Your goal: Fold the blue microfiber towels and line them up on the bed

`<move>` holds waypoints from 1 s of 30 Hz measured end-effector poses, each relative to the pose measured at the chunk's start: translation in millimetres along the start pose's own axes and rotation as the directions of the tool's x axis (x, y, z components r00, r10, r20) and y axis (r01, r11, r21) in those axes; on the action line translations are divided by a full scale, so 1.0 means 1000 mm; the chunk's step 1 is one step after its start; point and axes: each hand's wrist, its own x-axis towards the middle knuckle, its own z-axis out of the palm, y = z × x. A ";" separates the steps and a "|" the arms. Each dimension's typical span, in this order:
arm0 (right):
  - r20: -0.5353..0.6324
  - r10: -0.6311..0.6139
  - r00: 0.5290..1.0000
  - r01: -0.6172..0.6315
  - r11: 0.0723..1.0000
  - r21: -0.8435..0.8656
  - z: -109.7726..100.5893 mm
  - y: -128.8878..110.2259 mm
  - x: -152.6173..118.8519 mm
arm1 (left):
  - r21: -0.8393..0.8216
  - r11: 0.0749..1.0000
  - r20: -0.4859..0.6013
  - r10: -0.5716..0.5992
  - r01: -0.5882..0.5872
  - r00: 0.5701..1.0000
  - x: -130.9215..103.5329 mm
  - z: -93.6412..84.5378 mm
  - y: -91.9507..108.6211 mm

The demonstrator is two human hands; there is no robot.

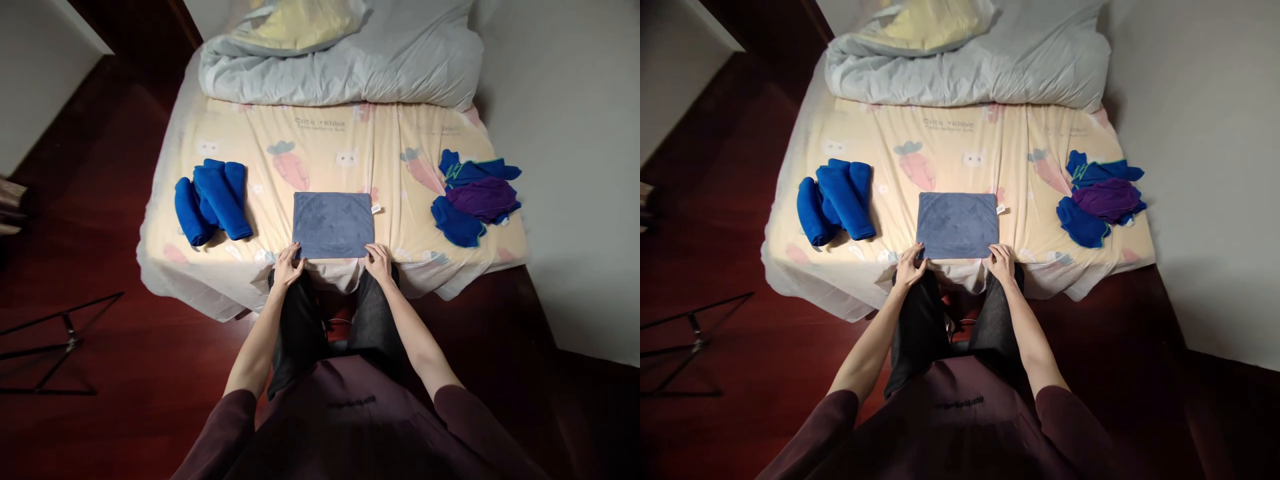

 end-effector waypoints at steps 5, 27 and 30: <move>0.057 0.003 0.998 0.001 0.998 -0.070 -0.003 -0.003 -0.002 | 0.039 0.999 0.009 -0.008 0.007 1.000 0.001 0.002 -0.003; -0.065 0.098 0.993 -0.091 0.991 0.102 -0.001 0.005 0.003 | -0.063 0.993 -0.119 -0.104 0.097 0.987 -0.002 0.002 -0.018; -0.066 0.137 0.988 -0.130 0.986 0.101 0.000 0.006 0.001 | -0.061 0.985 -0.174 -0.170 0.162 0.970 -0.003 0.006 -0.022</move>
